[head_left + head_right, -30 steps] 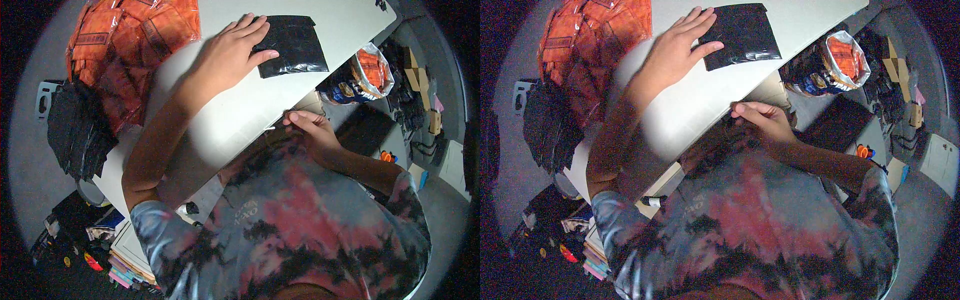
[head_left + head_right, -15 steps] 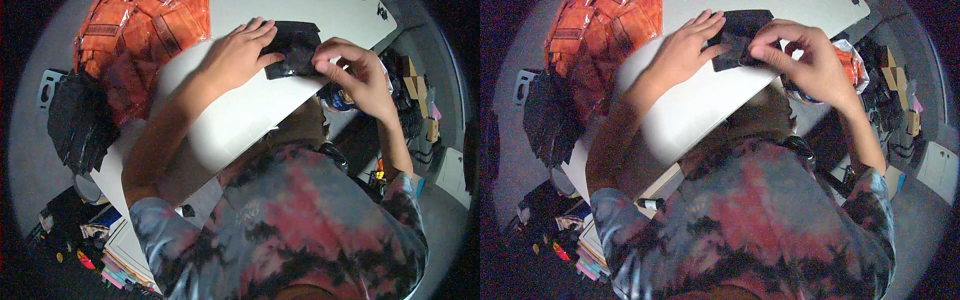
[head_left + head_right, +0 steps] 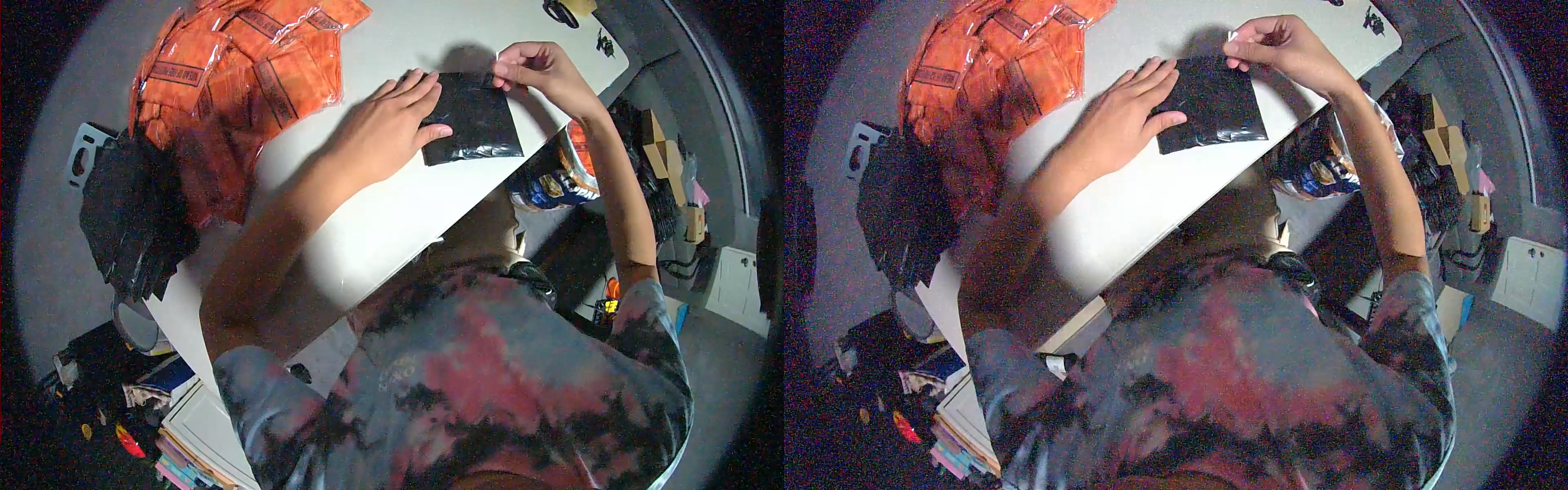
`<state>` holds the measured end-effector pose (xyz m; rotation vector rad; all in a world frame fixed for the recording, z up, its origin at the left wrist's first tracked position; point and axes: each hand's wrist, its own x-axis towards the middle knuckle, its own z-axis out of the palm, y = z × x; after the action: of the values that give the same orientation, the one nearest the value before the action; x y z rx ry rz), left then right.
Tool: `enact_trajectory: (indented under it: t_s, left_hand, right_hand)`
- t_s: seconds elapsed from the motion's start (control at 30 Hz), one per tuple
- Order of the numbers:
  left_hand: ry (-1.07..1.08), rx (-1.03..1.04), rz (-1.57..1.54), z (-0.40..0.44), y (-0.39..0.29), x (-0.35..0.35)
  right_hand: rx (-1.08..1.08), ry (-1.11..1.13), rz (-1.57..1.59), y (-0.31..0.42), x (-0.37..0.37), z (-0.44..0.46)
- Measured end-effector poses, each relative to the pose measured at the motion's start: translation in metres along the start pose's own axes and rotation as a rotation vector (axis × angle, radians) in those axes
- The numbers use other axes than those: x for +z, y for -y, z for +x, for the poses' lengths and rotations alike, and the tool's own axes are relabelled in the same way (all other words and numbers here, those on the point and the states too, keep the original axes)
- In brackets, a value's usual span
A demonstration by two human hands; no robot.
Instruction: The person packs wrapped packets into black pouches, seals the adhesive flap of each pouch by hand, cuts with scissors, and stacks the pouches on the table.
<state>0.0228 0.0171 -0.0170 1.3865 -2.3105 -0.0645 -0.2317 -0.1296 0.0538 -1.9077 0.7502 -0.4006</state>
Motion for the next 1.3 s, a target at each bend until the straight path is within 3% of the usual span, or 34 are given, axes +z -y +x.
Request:
enact_trajectory:
  t_s: [0.1, 0.17, 0.3, 0.37, 0.7, 0.8, 1.17, 1.3]
  left_hand:
    - [0.003, 0.008, -0.003, -0.001, 0.000, -0.002]
    - [0.000, 0.006, -0.005, -0.001, 0.000, -0.001]
    - [0.031, -0.017, -0.008, -0.001, -0.001, -0.002]
    - [0.032, -0.018, -0.011, -0.001, -0.001, -0.001]
    - [-0.080, 0.007, -0.040, -0.001, -0.004, -0.004]
    - [-0.016, -0.103, -0.096, 0.000, -0.010, -0.013]
    - [-0.072, 0.025, 0.009, -0.001, -0.005, -0.003]
    - [-0.063, 0.012, 0.008, 0.001, -0.011, -0.011]
  right_hand:
    - [-0.001, 0.038, 0.037, -0.009, 0.001, 0.009]
    - [-0.186, -0.003, -0.141, -0.011, 0.003, 0.012]
    - [-0.332, 0.044, -0.257, 0.012, 0.005, 0.008]
    - [-0.165, 0.025, -0.260, 0.021, 0.007, 0.005]
    - [-0.210, 0.049, -0.176, 0.016, 0.008, 0.010]
    - [-0.164, 0.068, -0.100, 0.019, 0.014, 0.010]
    - [0.129, 0.102, -0.059, 0.005, 0.004, 0.019]
    - [0.126, 0.097, -0.068, -0.003, 0.005, 0.022]
